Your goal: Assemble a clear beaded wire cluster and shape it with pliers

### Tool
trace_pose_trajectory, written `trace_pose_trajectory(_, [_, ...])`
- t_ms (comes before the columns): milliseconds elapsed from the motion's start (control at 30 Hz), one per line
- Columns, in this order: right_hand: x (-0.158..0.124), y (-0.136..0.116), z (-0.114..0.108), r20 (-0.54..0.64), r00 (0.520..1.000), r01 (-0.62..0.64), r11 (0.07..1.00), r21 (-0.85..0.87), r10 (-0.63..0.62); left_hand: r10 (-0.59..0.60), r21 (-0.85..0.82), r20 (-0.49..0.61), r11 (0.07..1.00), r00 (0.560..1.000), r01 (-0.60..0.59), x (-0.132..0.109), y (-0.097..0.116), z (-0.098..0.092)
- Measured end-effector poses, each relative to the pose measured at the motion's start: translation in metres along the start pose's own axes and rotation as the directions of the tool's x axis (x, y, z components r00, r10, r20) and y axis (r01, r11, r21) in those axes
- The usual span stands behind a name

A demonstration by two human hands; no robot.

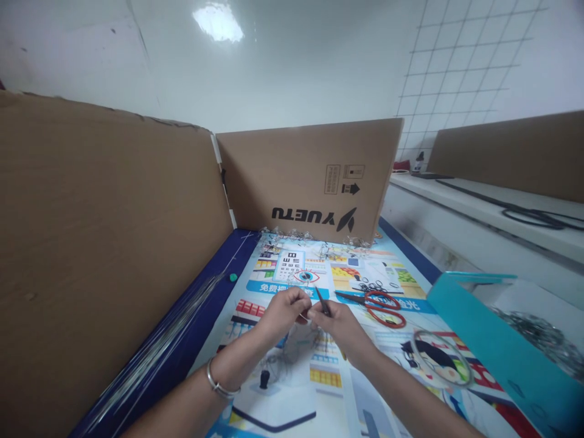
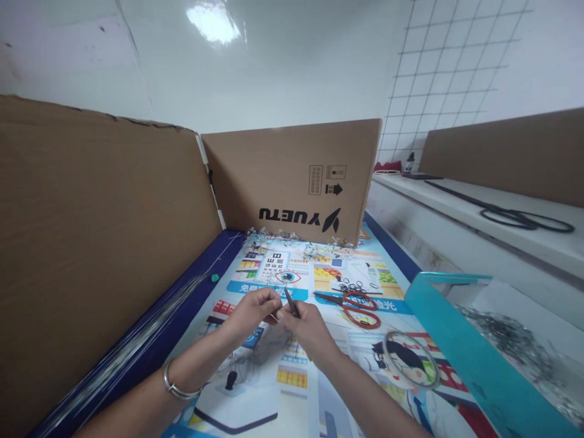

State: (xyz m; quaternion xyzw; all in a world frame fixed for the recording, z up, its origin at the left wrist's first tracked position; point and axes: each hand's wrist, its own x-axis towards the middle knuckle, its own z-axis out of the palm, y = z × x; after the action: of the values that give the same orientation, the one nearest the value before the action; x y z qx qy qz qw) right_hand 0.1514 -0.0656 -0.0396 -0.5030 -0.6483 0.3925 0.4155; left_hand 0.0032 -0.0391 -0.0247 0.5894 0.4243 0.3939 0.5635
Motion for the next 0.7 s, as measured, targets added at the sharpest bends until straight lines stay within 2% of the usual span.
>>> trace_pose_trajectory(100, [0.005, 0.006, -0.008, -0.063, 0.993, 0.087, 0.978, -0.187, -0.101, -0.025, -0.078, 0.005, 0.997, 1.0, 0.025, -0.001, 0.002, -0.003])
trace_pose_trajectory(167, [0.009, 0.011, -0.016, -0.094, 0.972, 0.169, 0.922, -0.349, -0.214, -0.047, -0.121, 0.011, 0.991, 0.999, 0.048, -0.002, 0.004, -0.005])
trace_pose_trajectory(267, [0.012, 0.017, -0.028, -0.071, 0.902, 0.309, 0.751, -0.584, -0.426, -0.064, -0.164, 0.01, 0.984, 0.998, 0.065, -0.003, 0.007, -0.007])
trace_pose_trajectory(367, [0.012, 0.02, -0.035, 0.027, 0.812, 0.404, 0.529, -0.747, -0.582, -0.062, -0.191, -0.002, 0.98, 0.998, 0.06, -0.005, 0.009, -0.007])
trace_pose_trajectory(533, [0.009, 0.02, -0.037, 0.165, 0.698, 0.428, 0.221, -0.876, -0.697, -0.068, -0.216, -0.014, 0.974, 0.998, 0.063, -0.006, 0.01, -0.007])
trace_pose_trajectory(700, [0.006, 0.016, -0.037, 0.233, 0.644, 0.396, 0.057, -0.917, -0.729, -0.075, -0.236, -0.006, 0.969, 0.997, 0.072, -0.006, 0.008, -0.006])
